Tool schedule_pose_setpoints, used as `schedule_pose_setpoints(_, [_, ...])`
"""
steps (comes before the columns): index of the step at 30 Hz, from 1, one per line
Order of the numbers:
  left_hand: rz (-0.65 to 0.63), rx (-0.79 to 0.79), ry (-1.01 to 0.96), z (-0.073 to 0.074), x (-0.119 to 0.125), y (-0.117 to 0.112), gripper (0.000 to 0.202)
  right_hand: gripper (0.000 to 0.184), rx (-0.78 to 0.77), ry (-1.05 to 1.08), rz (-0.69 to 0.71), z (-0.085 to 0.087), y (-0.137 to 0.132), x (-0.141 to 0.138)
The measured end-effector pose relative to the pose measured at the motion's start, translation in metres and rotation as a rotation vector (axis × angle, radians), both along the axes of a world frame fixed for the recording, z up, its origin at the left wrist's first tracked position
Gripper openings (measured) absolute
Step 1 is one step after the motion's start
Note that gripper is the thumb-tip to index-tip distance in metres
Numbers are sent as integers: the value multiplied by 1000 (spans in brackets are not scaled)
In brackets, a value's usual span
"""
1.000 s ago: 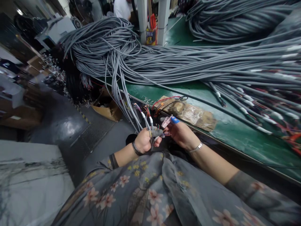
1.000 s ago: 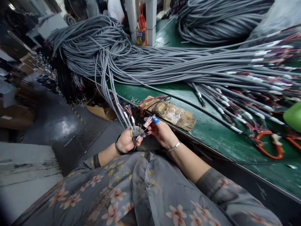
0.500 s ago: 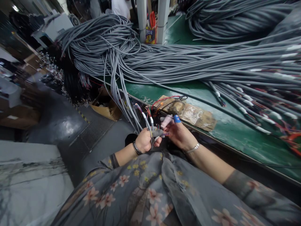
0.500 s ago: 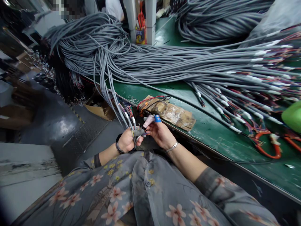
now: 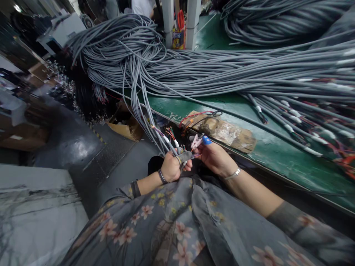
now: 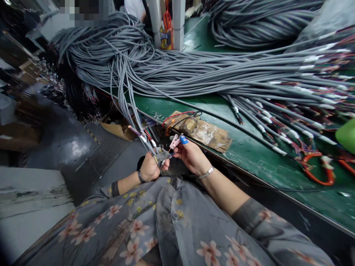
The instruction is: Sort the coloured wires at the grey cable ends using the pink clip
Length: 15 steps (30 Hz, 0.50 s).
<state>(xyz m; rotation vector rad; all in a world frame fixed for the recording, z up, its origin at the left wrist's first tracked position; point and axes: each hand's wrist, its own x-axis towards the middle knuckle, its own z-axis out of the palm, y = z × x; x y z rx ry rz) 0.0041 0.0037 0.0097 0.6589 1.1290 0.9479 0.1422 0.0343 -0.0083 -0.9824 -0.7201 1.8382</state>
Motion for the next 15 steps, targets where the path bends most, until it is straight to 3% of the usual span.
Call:
schedule_pose_setpoints(4, [22, -23, -33, -2, 1, 6, 48, 41, -23, -6, 33, -1, 3, -1])
schedule_pose_setpoints(10, [-3, -36, -17, -7, 1, 9, 49, 41, -9, 28, -50, -2, 5, -6])
schedule_pose_setpoints(15, [-9, -31, -22, -10, 0, 7, 47, 43, -42, 30, -37, 1, 3, -6])
